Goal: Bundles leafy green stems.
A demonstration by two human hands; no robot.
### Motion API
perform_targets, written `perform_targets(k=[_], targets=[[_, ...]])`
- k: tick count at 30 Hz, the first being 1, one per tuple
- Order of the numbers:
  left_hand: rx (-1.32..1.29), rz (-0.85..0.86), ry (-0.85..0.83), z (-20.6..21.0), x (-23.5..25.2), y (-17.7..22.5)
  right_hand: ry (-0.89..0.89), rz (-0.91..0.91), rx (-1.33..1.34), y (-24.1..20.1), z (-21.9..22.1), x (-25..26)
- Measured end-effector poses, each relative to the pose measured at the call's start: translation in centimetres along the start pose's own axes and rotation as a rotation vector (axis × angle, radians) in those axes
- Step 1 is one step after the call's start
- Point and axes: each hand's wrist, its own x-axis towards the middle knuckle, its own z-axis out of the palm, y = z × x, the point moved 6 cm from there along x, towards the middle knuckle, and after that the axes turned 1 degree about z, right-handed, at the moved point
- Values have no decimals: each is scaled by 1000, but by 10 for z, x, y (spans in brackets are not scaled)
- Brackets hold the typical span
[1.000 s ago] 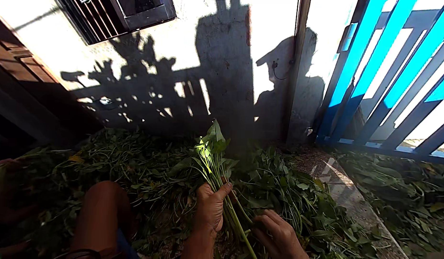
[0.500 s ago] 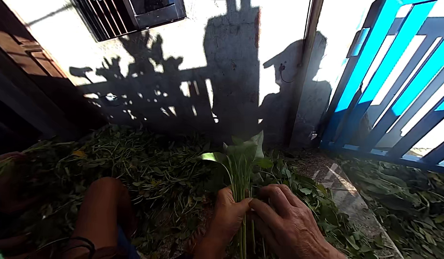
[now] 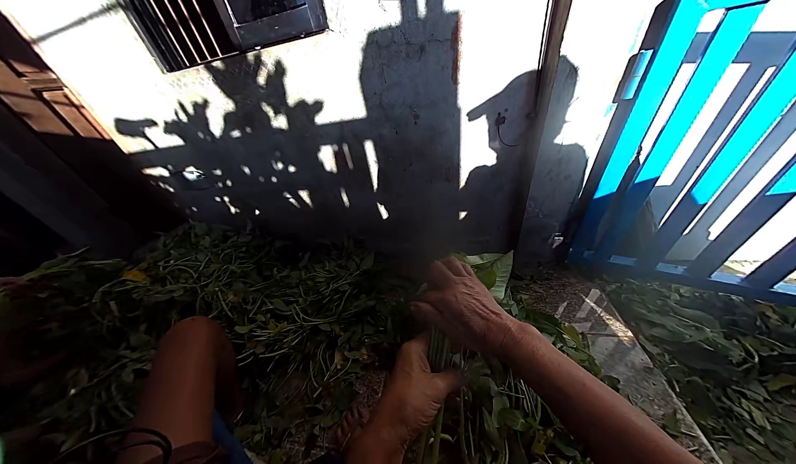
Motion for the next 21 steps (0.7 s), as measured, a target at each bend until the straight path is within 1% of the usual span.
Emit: perform_targets(k=[2,3,5,6,7,8,9,10,11,12,13,15,17,19,21], targets=[[-7,-10,1,-1,1,-1,27,13,-35,0,4,-1],[-10,-21,16,-2,1,-3,77,19,-62,-2,3,-3],[-23,-35,70,-3,1,-4,265,57,-81,-9,-9,-14],[-39,-35,104,-5,1,-3,396,102,-38,-13,-17,-25],[-61,-19,135,-7,2,-2,533,185,49,-16,-22,-41],[-85,11,154,-9,2,-1,654,315,178,-19,-21,-61],[-105,45,167,-11,4,1,734,479,340,-20,-14,-82],[-119,74,179,-13,5,4,759,656,519,-22,-1,-100],[-134,96,196,-13,7,6,737,809,682,-27,15,-115],[-150,109,224,-12,7,7,696,895,816,-34,29,-125],[-163,120,257,-12,7,8,654,924,914,-45,40,-133],[-189,142,314,-12,7,8,611,898,975,-65,52,-139],[-210,128,346,-16,7,8,623,856,962,-75,56,-139],[-220,86,348,-20,6,7,656,840,938,-74,56,-136],[-216,69,338,-22,4,7,666,807,859,-70,55,-131]])
